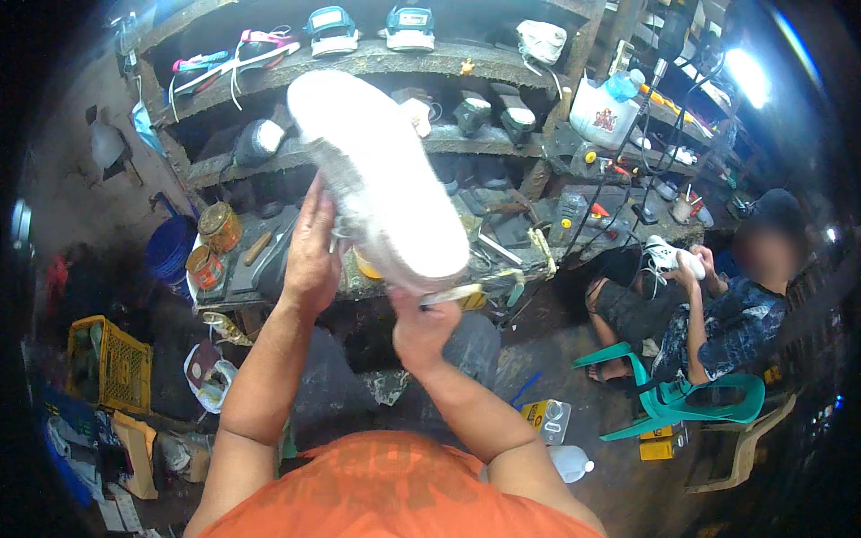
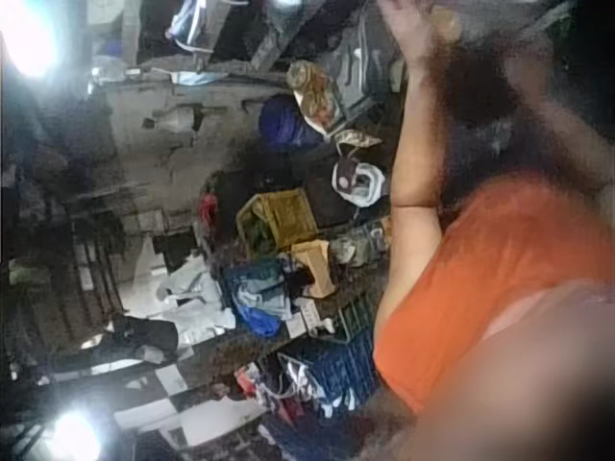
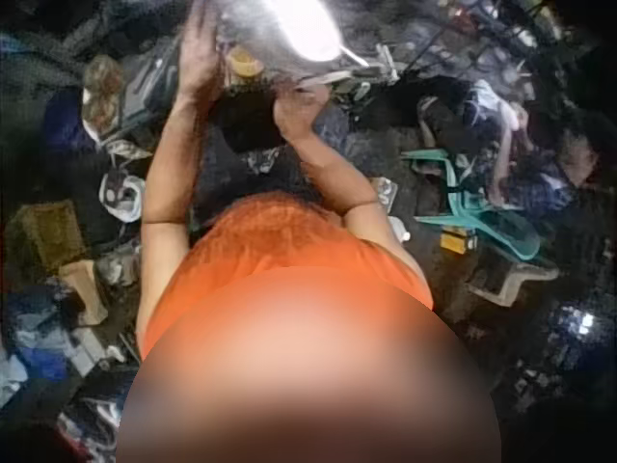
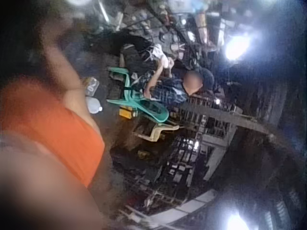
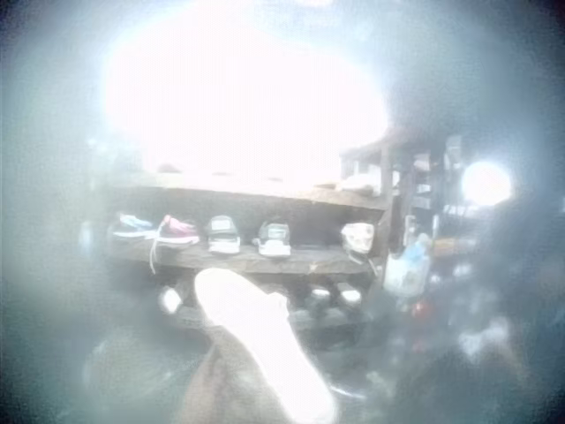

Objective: The person paints the upper and sole of a white sneaker with a small brush, repeatedly dipping the brush into a container of yellow liquid. They then place the shoe on a shelf and pick up a second sneaker to continue painting.

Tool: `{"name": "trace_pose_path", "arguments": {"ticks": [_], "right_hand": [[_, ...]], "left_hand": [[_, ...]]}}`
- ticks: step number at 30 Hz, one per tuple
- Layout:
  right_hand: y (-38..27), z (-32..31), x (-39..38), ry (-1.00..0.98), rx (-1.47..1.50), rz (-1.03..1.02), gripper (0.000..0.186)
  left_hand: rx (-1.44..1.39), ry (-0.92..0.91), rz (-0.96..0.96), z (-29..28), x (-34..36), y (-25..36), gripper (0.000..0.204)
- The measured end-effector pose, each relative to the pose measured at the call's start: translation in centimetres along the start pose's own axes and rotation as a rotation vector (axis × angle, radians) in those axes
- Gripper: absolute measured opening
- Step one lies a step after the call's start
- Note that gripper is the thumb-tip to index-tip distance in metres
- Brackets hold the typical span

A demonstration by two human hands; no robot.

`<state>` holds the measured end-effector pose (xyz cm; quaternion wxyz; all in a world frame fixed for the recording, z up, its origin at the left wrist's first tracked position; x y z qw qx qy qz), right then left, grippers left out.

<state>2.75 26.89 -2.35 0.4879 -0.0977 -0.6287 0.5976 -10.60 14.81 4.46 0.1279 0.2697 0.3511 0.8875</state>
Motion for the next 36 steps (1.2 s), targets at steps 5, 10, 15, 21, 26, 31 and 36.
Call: {"name": "trace_pose_path", "arguments": {"ticks": [5,10,15,21,26,31,36], "right_hand": [[-0.2,-4.8,9.0,0.256,0.136,-0.135,0.021],[-0.3,-3.7,24.9,0.263,-0.116,-0.246,0.028],[-1.0,0.3,35.8,0.423,-0.569,-0.400,0.038],[0.2,4.0,41.3,0.359,-0.696,-0.377,0.043],[0.8,4.7,43.0,0.322,-0.813,-0.370,0.056],[0.8,3.9,43.2,0.339,-0.779,-0.399,0.062],[1.2,3.2,43.4,0.355,-0.763,-0.335,0.072]], "left_hand": [[0.227,0.035,-0.057,-1.8,-0.2,-1.2,0.053],[0.231,0.203,-0.154,-8.7,-4.1,-1.3,0.032],[0.296,0.312,-0.156,-13.8,-7.6,0.5,0.025],[0.317,0.429,-0.182,-17.9,-10.4,1.3,0.023],[0.301,0.494,-0.198,-19.6,-12.0,0.9,0.021],[0.259,0.493,-0.202,-19.7,-12.3,0.5,0.023],[0.257,0.483,-0.228,-19.4,-12.2,0.0,0.023]]}}
Point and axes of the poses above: each hand's wrist, its own x-axis towards the middle knuckle, its own z-axis out of the palm, y = z × x, the point moved 8 cm from there along x, towards the middle knuckle, and after that the axes turned 10 degrees about -x, right-handed, at the moved point
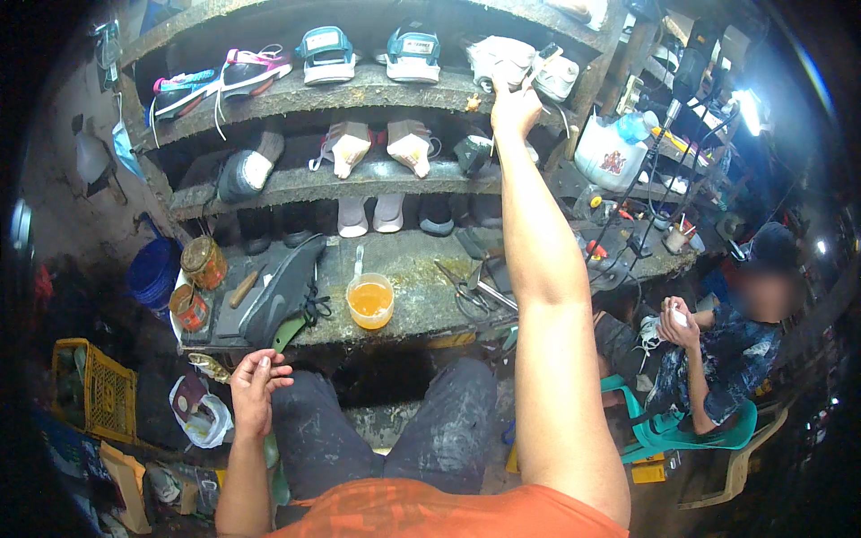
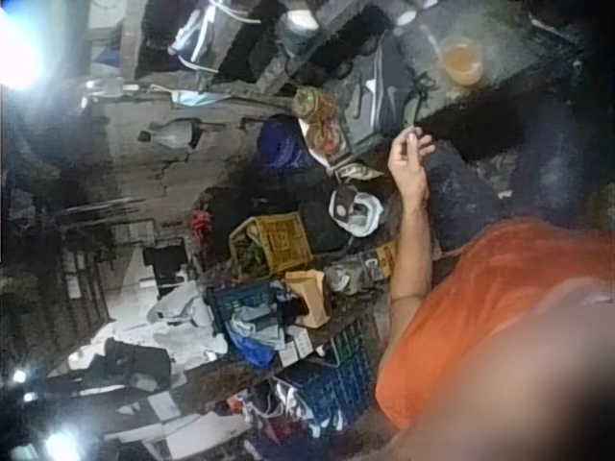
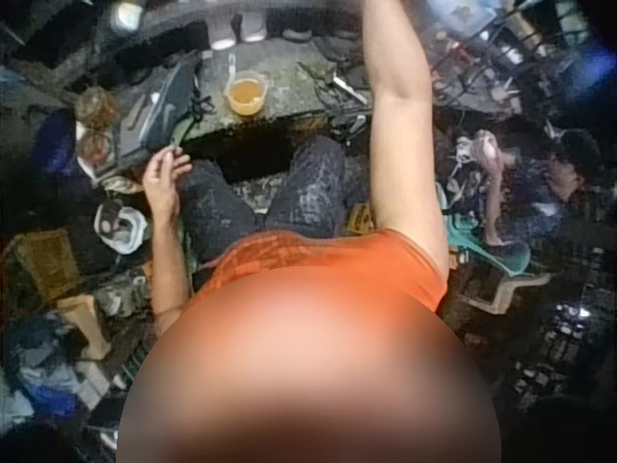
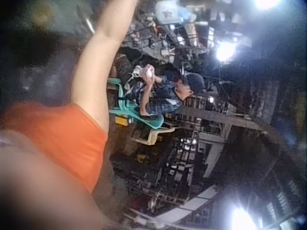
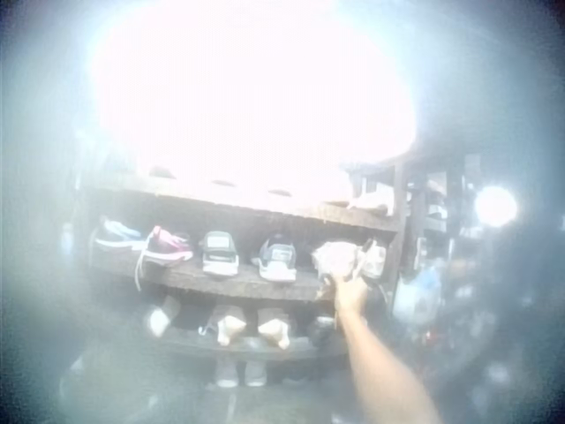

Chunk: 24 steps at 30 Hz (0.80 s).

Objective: The person paints the upper and sole of a white sneaker with a small brush, repeatedly dipping the brush into a container of yellow liquid. They then place the shoe on a shelf and pick up a second sneaker to continue painting.

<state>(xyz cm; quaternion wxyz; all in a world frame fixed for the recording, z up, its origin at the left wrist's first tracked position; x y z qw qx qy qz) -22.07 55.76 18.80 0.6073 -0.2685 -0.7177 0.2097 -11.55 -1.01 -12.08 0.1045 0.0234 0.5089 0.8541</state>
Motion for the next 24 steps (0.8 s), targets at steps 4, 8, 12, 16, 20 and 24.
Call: {"name": "trace_pose_path", "arguments": {"ticks": [4,8,12,16,20,24], "right_hand": [[0.1,0.0,0.2,0.005,0.078,-0.032,0.072],[0.9,0.3,0.4,0.020,0.064,-0.045,0.072],[1.7,0.5,0.6,0.049,0.073,-0.021,0.075],[0.2,-1.4,-0.6,0.210,0.133,-0.061,0.062],[-3.2,-2.1,-3.6,0.111,0.397,-0.115,0.041],[-8.4,2.6,-6.5,-0.406,0.218,-0.313,0.046]], "left_hand": [[0.009,0.000,-0.003,-0.1,-0.1,-0.2,0.023],[0.017,0.011,-0.015,-0.5,-0.2,-0.5,0.023],[0.011,-0.006,-0.017,-0.3,-0.2,-0.8,0.024],[0.023,-0.001,-0.023,-0.1,-0.2,-1.0,0.023],[0.033,0.002,-0.008,-0.2,-0.2,-1.0,0.023],[0.070,-0.006,-0.011,-0.1,-0.2,-1.0,0.023]]}}
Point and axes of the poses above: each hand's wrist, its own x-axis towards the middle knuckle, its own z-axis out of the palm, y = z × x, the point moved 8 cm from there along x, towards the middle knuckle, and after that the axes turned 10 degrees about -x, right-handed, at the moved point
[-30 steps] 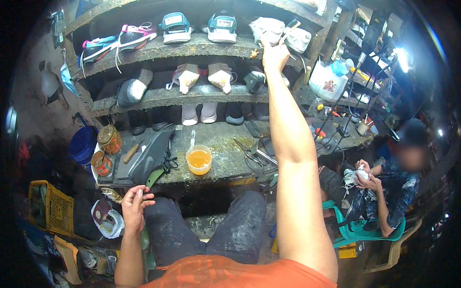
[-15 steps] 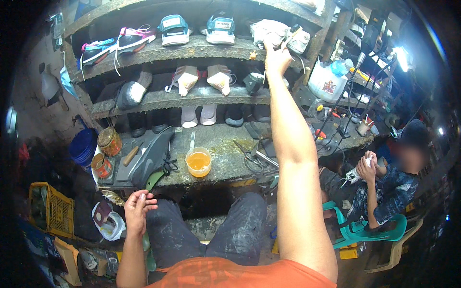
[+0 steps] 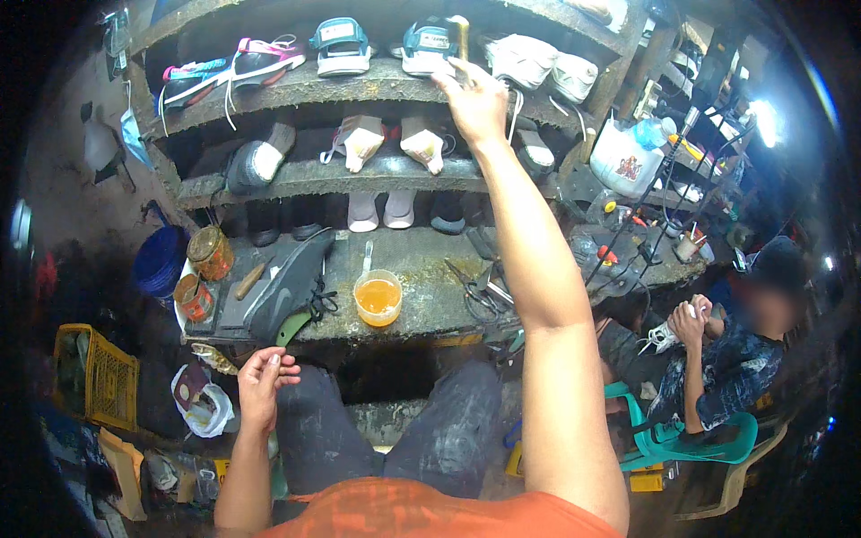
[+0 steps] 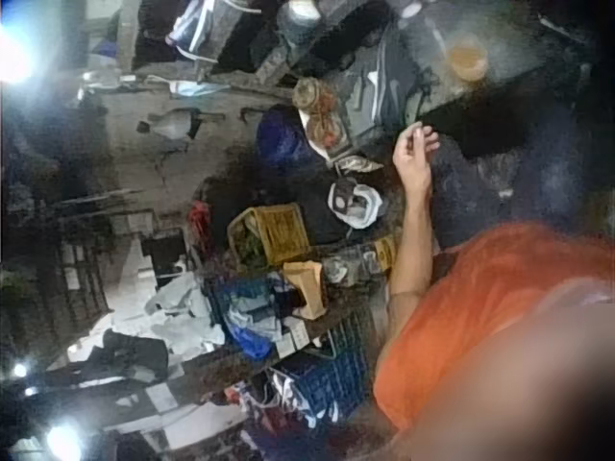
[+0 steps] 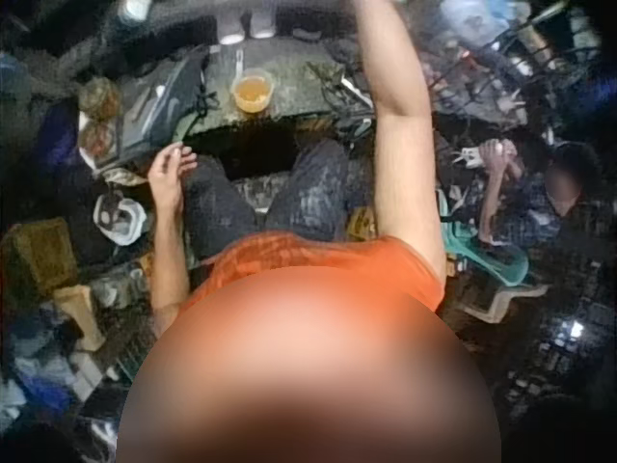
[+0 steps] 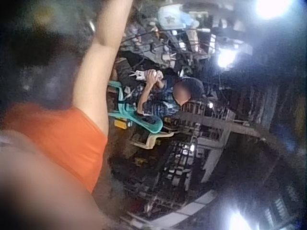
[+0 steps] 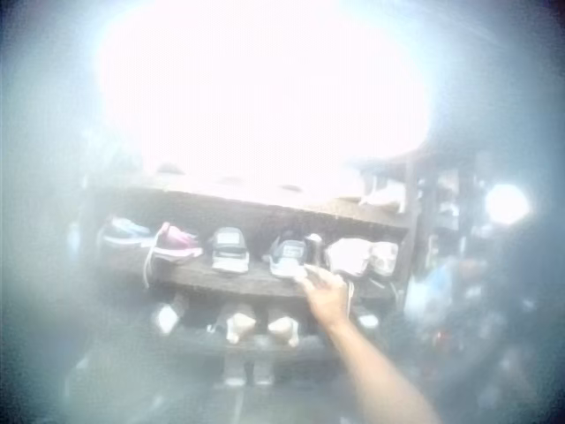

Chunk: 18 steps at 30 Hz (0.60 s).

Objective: The person paints the upper and sole of a white sneaker with a small brush, repeatedly dipping the brush into a container of yellow liquid. They then place the shoe on a shelf and pick up a second sneaker to continue painting.

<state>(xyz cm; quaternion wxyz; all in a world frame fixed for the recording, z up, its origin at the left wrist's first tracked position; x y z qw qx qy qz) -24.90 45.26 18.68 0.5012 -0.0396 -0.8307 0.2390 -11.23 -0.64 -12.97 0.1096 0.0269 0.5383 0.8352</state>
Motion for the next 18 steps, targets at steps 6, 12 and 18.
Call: {"name": "trace_pose_path", "arguments": {"ticks": [6,12,18], "right_hand": [[-2.7,2.4,3.2,-0.193,-0.271,-0.147,0.038],[-8.5,-9.8,-2.2,0.164,-0.019,-0.258,0.030],[-10.3,-18.5,-14.6,0.080,0.800,0.248,0.035]], "left_hand": [[-0.011,-0.036,0.033,0.6,-1.2,1.4,0.022],[-0.009,-0.034,0.080,-0.8,-1.3,2.6,0.021],[-0.083,-0.142,0.060,2.0,-1.2,4.3,0.030]]}}
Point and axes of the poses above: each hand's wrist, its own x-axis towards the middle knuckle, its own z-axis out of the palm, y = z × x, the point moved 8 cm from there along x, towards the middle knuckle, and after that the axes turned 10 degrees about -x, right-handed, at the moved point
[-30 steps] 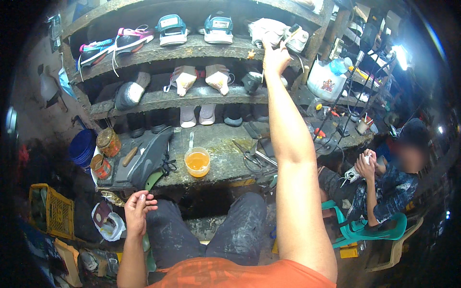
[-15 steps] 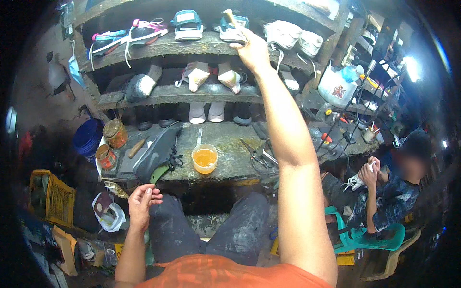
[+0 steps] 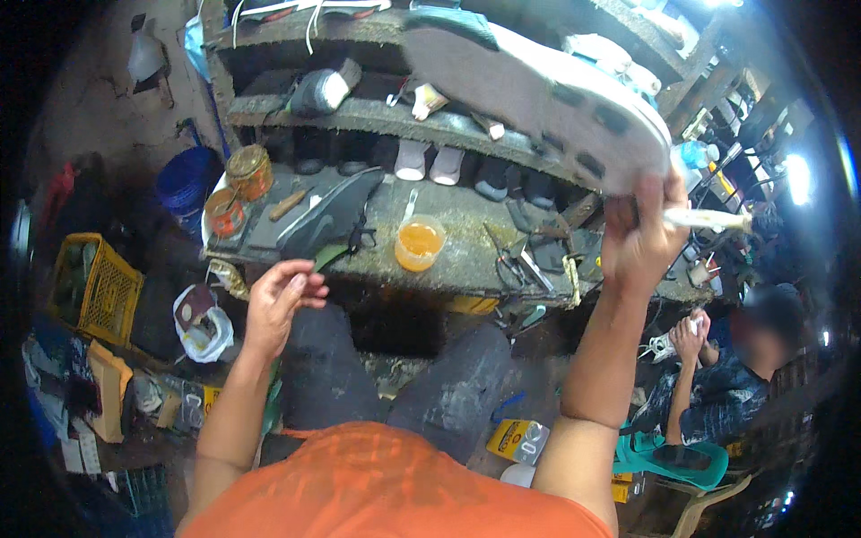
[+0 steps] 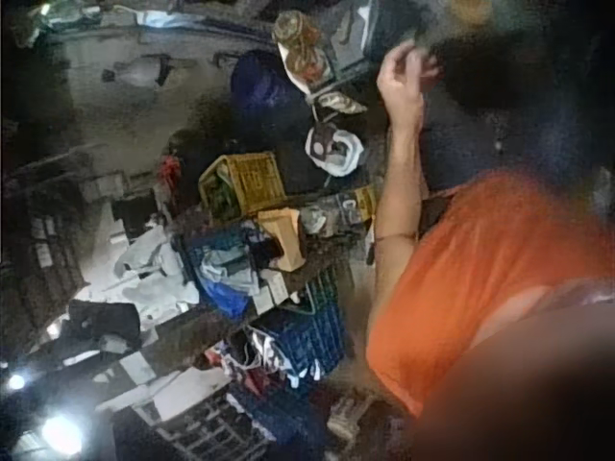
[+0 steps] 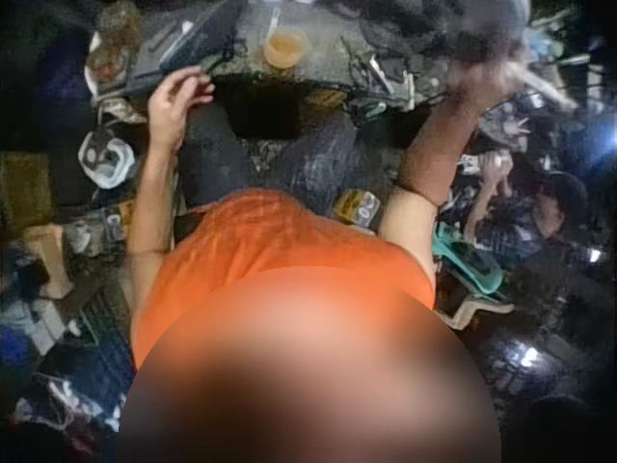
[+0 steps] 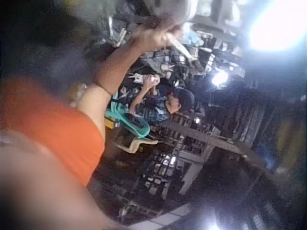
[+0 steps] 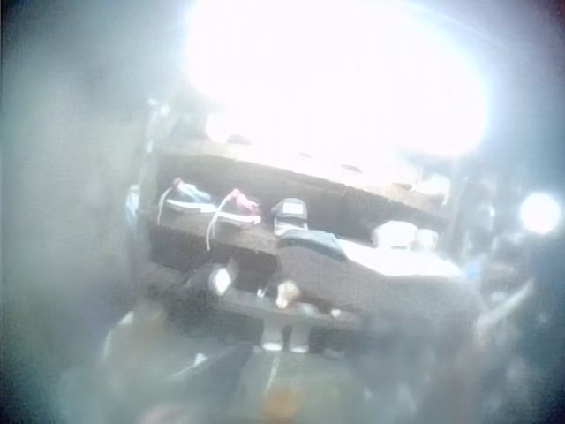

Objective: The person paints the upper and sole of a white sneaker with a small brush, repeatedly dipping the brush into a container of yellow liquid. They then place the shoe on a shelf and pick up a second sneaker to continue painting.

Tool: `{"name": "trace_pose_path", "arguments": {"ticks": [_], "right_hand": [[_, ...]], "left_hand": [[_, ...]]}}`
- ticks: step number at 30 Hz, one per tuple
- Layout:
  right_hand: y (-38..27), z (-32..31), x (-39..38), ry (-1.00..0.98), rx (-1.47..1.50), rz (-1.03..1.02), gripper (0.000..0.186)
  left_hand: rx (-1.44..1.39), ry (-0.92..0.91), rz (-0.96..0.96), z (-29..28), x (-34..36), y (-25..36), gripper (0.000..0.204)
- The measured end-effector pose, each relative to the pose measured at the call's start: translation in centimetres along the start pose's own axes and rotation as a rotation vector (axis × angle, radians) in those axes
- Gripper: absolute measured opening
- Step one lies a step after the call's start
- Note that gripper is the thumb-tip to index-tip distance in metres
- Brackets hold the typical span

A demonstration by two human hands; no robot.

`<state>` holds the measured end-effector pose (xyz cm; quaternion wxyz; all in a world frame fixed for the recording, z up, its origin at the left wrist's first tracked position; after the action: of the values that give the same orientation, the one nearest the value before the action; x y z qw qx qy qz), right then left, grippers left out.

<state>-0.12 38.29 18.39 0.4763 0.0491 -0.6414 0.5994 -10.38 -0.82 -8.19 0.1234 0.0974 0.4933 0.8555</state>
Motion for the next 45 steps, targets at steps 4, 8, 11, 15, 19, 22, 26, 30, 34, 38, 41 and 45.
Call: {"name": "trace_pose_path", "arguments": {"ticks": [4,8,11,15,19,22,26,30,34,38,41,45], "right_hand": [[1.4,-0.3,-9.9,0.159,0.349,0.456,0.030],[4.6,2.1,-18.9,0.108,0.495,0.969,0.035],[6.0,3.7,-23.1,-0.048,0.450,1.112,0.039],[7.6,5.3,-27.2,-0.161,0.514,1.225,0.047],[9.3,5.7,-30.1,-0.177,0.484,1.316,0.047],[10.0,5.6,-30.6,-0.175,0.474,1.265,0.054],[10.1,5.1,-30.2,-0.298,0.340,1.202,0.061],[10.3,1.1,-24.7,-0.272,-0.275,0.890,0.050],[8.1,0.0,-16.6,-0.349,-0.714,0.224,0.028],[10.3,3.3,-13.4,-0.631,-1.319,-0.087,0.019],[14.8,7.5,-12.3,-0.847,-1.549,-0.119,0.017],[18.8,12.0,-12.2,-1.067,-1.688,-0.276,0.016]], "left_hand": [[-0.002,-0.282,0.409,6.0,-0.1,3.8,0.085],[0.523,-0.651,0.799,7.2,-2.8,6.6,0.115],[0.140,-0.559,0.546,4.5,-1.9,5.9,0.118],[0.012,-0.272,0.582,3.3,-1.1,4.2,0.132],[-0.119,-0.177,0.470,3.3,-0.2,2.2,0.134],[-0.019,-0.237,0.398,3.7,0.0,1.4,0.131],[-0.112,-0.252,0.411,3.4,-0.3,2.4,0.125],[-0.127,-0.300,0.359,3.2,-0.8,4.1,0.129],[0.019,-0.171,0.300,-0.1,-3.9,4.6,0.132],[0.070,-0.160,0.185,-1.8,-5.3,2.7,0.134],[0.044,-0.113,0.159,-2.6,-5.8,2.0,0.134],[0.185,-0.069,0.143,-3.5,-6.1,1.7,0.138]]}}
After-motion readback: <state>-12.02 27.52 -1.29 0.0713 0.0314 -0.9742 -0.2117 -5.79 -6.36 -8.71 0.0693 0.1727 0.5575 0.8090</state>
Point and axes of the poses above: each hand's wrist, its own x-axis towards the middle knuckle, its own z-axis out of the palm, y = z × x, the point moved 8 cm from there along x, towards the middle knuckle, and after that the axes turned 10 degrees about -x, right-handed, at the moved point
